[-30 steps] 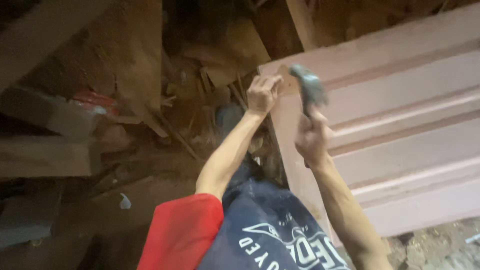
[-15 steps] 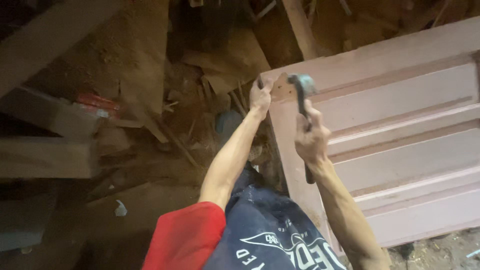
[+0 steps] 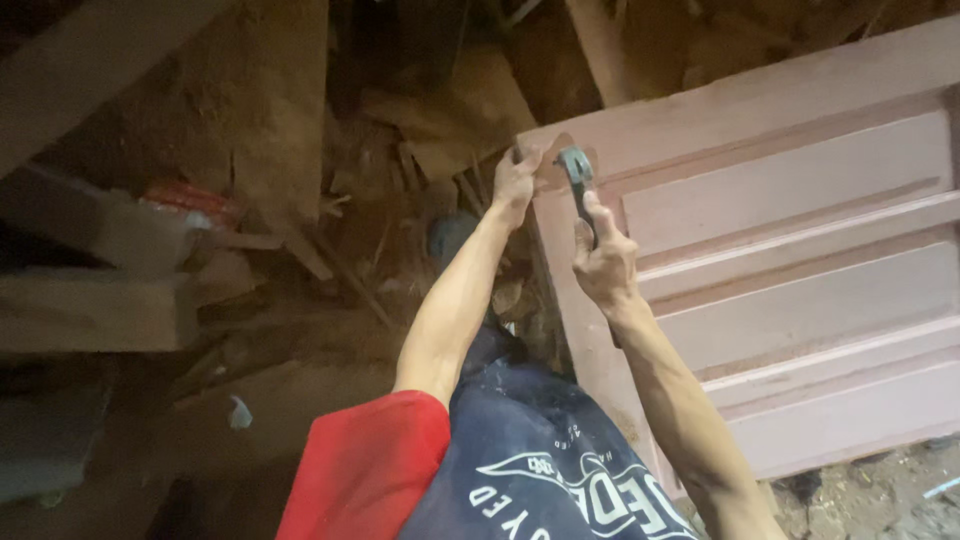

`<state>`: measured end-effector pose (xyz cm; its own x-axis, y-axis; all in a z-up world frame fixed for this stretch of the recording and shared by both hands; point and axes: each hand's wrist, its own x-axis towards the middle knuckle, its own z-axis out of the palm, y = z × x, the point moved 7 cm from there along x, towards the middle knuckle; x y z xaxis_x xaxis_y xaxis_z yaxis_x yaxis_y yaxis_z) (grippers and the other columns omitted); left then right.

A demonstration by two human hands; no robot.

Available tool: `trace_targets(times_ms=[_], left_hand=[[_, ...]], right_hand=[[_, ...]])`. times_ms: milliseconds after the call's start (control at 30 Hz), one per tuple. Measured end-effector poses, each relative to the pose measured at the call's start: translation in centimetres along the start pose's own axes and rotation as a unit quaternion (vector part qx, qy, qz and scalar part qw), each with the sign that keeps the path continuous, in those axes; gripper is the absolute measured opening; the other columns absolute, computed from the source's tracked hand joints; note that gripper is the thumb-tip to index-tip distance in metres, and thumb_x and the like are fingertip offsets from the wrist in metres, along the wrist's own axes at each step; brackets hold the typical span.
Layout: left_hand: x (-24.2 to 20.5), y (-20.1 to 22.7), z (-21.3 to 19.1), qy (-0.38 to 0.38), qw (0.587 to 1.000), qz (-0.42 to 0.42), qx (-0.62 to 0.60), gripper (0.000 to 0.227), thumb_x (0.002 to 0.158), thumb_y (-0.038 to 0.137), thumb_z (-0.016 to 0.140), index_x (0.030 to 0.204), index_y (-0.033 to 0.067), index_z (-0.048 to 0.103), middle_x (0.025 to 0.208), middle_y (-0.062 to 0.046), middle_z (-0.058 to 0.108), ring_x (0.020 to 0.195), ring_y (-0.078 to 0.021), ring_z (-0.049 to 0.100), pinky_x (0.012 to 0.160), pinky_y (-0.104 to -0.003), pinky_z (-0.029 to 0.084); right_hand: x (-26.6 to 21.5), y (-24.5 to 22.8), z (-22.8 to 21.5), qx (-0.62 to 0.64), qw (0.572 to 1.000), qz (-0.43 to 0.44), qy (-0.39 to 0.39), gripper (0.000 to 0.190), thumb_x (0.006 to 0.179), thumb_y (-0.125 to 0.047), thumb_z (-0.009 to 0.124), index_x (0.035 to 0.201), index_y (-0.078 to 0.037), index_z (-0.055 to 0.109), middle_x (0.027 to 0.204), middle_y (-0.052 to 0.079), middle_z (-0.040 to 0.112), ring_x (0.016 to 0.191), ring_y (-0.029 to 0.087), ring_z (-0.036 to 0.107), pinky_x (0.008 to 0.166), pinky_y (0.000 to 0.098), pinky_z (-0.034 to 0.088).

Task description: The person repairs a pink wooden door by hammering a small wooden block into place and using an electric sander to smooth the surface. They repeatedly hammer the block and briefly use the sander before returning to hammering.

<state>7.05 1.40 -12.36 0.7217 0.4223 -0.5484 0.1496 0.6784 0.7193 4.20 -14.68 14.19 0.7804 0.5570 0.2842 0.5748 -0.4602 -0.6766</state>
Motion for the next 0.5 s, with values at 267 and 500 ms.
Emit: trace_targets(times_ms=[267,500], left_hand=[[0.1,-0.5,-0.7,-0.019,0.999,0.018,-0.018,0.050,0.096,0.033,0.070,0.132,-0.0013,0.061,0.117,-0.009,0.071,0.094,-0.0184,0.069,0.071,-0.035,0.060],[-0.3,2.1,-0.6,0.050,0.995,0.073,0.052,0.057,0.094,0.032,0.073,0.136,-0.0021,0.054,0.130,-0.017,0.060,0.112,-0.0266,0.058,0.089,-0.045,0.050]], right_hand=[[-0.9,0.7,0.1,0.032,0.998,0.023,0.052,0.035,0.110,-0.008,0.057,0.144,-0.006,0.049,0.071,0.005,0.057,0.058,0.010,0.053,0.052,0.0290,0.044],[0.1,2.2,0.0,0.182,0.967,0.176,0.014,0.033,0.111,-0.014,0.054,0.143,-0.007,0.046,0.068,-0.001,0.056,0.054,0.006,0.053,0.044,0.0253,0.041]])
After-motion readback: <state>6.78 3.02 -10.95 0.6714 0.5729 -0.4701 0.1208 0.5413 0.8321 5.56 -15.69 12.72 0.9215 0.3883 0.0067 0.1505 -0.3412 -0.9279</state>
